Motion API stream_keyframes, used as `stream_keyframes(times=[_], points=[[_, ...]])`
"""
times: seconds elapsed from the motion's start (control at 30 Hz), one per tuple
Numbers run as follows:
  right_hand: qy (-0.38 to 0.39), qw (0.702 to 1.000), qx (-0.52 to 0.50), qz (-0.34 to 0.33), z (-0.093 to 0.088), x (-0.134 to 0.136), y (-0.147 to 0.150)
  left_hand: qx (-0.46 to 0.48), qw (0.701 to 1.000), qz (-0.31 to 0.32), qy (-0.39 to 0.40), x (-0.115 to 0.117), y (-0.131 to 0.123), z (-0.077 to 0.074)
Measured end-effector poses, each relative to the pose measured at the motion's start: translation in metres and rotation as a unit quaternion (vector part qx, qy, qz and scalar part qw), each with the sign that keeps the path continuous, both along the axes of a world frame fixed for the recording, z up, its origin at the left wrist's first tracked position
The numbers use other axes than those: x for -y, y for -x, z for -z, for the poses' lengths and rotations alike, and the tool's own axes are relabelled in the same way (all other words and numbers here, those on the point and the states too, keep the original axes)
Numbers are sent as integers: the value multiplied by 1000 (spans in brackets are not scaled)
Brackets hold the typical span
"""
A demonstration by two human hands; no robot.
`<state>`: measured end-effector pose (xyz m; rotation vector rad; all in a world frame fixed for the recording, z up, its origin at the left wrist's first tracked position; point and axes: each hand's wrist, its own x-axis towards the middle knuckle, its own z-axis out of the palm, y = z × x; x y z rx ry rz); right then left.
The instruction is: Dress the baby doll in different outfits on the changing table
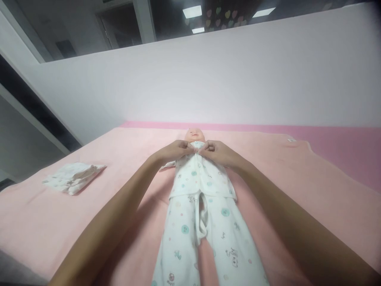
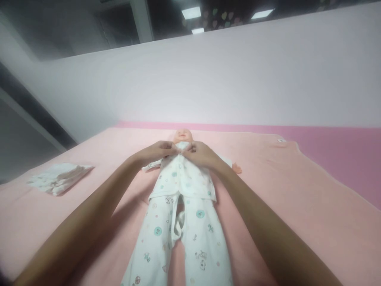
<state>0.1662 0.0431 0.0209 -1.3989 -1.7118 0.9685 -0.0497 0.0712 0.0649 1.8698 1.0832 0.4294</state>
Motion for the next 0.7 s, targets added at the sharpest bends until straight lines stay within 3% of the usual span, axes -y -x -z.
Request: stream_keyframes(times=[0.33, 0.7], points=[[-15, 997, -53, -58, 6, -4, -9, -5, 999, -13, -30, 6, -4, -5], [-18, 996, -69, -56, 14, -11, -12, -14, 1000, -15, -25, 6, -4, -7]])
